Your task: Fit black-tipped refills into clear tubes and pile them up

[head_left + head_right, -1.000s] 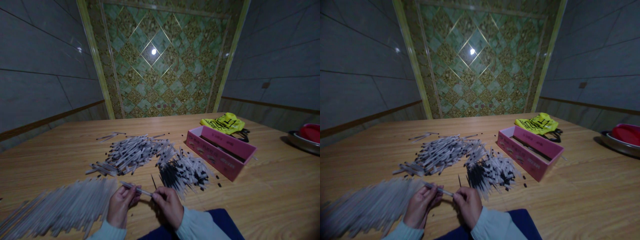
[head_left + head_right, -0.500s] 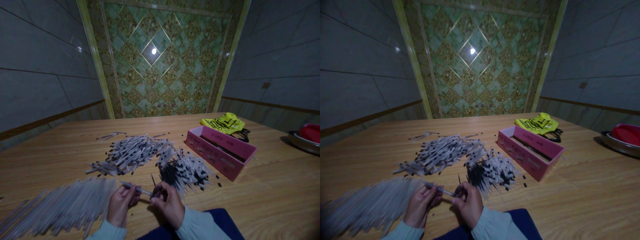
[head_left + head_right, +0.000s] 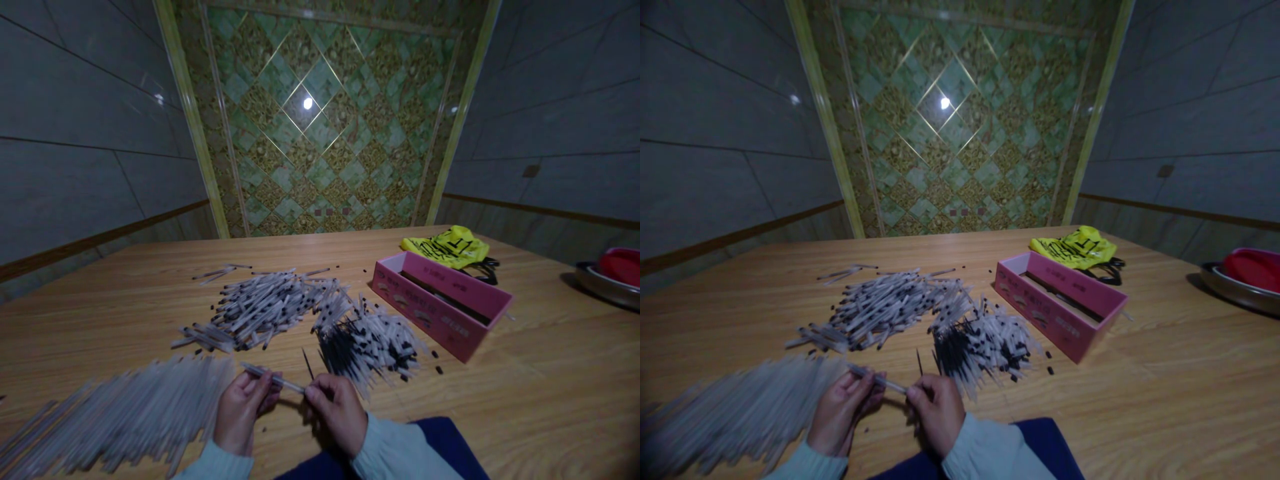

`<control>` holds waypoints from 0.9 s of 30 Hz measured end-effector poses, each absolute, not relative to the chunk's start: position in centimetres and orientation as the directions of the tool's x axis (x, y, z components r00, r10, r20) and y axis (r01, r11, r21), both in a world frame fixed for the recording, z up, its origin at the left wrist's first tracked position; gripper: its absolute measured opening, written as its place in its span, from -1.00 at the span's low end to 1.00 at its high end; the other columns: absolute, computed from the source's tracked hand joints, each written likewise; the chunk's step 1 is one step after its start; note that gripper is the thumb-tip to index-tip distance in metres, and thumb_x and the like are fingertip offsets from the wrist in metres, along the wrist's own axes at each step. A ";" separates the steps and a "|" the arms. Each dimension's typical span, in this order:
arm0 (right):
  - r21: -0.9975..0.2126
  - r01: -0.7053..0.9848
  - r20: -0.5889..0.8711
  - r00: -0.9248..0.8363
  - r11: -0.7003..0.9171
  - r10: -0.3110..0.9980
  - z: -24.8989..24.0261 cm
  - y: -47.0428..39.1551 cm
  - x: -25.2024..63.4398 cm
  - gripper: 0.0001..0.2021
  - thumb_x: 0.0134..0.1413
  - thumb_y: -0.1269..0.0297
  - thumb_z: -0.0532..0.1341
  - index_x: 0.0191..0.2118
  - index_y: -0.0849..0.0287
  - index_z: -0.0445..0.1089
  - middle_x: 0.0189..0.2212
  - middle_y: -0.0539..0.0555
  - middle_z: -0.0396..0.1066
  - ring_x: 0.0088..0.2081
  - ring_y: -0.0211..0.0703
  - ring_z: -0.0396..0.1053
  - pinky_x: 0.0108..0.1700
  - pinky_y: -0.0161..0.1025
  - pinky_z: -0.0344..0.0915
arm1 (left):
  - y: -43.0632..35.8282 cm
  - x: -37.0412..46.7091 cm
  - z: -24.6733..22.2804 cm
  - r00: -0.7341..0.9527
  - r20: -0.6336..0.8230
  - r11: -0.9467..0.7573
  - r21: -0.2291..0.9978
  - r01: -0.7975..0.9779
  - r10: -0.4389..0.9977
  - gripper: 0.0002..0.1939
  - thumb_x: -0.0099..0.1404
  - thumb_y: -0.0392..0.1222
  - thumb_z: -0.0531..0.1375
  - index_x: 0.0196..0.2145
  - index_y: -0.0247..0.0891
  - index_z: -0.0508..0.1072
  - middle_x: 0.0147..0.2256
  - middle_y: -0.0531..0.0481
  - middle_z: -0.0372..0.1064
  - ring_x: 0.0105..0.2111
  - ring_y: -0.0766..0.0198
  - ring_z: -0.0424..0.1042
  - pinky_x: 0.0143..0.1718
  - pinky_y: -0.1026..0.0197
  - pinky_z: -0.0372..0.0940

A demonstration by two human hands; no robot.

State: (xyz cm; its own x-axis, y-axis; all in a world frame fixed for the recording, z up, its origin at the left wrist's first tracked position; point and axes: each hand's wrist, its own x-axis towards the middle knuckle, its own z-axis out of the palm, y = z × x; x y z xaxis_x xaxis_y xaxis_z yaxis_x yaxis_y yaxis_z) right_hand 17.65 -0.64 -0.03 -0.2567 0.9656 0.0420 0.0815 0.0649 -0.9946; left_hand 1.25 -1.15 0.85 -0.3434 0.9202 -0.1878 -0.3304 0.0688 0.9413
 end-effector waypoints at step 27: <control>-0.958 -0.250 -0.088 -0.216 -0.143 0.972 -0.2 0.0 17.9 -0.73 -0.25 0.13 0.25 -0.55 0.19 0.20 -0.80 -0.14 0.16 -0.80 -0.41 0.04 -0.75 -0.43 -0.06 | -0.7 0.2 0.7 -0.410 -0.219 0.017 0.897 -0.442 0.886 -0.59 -0.26 -0.07 0.42 -0.47 -0.35 0.44 -0.55 -0.03 0.49 -0.57 0.37 0.42 -0.57 0.41 0.34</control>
